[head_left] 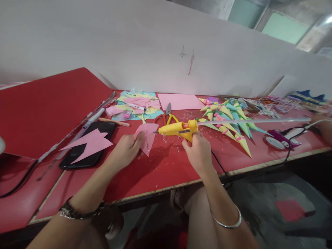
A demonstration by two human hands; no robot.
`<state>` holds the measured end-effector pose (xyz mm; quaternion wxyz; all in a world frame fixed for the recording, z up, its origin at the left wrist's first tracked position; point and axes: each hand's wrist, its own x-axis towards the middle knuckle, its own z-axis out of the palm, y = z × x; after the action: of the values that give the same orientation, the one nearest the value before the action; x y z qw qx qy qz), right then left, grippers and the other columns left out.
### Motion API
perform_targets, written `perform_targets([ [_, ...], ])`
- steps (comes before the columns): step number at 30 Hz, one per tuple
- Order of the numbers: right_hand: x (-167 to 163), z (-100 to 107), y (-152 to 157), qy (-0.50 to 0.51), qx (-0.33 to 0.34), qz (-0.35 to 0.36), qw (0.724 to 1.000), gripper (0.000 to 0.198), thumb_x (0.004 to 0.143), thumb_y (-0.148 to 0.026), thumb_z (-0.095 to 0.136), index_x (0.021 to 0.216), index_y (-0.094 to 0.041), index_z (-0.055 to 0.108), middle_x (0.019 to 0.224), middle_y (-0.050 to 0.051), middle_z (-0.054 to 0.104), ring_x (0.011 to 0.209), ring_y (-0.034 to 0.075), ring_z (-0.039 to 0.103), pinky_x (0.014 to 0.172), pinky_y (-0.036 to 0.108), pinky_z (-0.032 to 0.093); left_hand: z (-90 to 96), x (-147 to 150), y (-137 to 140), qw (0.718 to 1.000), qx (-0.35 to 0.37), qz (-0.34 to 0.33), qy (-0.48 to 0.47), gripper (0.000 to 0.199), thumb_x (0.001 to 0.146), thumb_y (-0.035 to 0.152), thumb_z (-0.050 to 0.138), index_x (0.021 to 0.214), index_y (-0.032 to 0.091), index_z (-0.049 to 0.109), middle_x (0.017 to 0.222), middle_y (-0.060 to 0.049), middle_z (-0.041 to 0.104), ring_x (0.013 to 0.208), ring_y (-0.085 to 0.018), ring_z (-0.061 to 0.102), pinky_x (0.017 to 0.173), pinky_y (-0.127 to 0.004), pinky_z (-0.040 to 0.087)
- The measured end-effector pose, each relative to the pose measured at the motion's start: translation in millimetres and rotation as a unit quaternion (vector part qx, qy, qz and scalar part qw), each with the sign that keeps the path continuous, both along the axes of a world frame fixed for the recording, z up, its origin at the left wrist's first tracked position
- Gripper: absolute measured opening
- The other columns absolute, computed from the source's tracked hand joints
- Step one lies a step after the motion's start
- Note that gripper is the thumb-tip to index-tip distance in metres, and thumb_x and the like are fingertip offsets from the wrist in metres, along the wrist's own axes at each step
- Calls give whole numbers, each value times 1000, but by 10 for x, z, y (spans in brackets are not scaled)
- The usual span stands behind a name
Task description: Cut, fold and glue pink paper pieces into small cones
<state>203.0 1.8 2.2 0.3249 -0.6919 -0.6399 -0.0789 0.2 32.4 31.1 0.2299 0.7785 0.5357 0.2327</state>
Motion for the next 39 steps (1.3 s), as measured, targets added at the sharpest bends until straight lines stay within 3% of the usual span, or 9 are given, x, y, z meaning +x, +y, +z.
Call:
perform_targets([
  [11,4,-13,-9,-12,-16,42,999,30,75,-18,46,103,-13,54,82,10,64,73,23,62,54,28,39,-17,0,16,1000,13,22,-15,59,86,41,25,35,19,45,30,2,39,35,-10,43,45,-22,31],
  [17,10,-17,12,9,1,11,1000,27,74,-18,46,98,-13,55,78,10,64,68,23,61,53,28,38,-35,6,14,1000,7,4,-23,57,86,40,27,36,19,44,31,3,36,34,-9,39,44,-21,29],
  [26,41,-41,38,33,38,-19,999,25,77,-25,51,97,-12,54,84,14,64,76,28,62,58,33,44,-24,-9,-1,1000,-19,-8,-1,53,85,40,29,38,18,43,35,1,43,38,-9,43,44,-20,29],
  [32,128,-41,44,85,38,-40,995,38,77,-38,56,101,-9,52,90,17,63,82,29,61,67,37,47,-87,5,36,997,34,65,15,47,79,42,34,39,22,20,37,4,21,37,-8,25,39,-24,18],
  [39,316,-59,79,65,0,-75,995,35,83,-22,43,113,-4,46,102,20,59,95,29,56,78,38,43,-124,-1,76,996,49,73,21,43,74,43,34,43,21,15,44,4,17,41,-8,22,40,-25,15],
])
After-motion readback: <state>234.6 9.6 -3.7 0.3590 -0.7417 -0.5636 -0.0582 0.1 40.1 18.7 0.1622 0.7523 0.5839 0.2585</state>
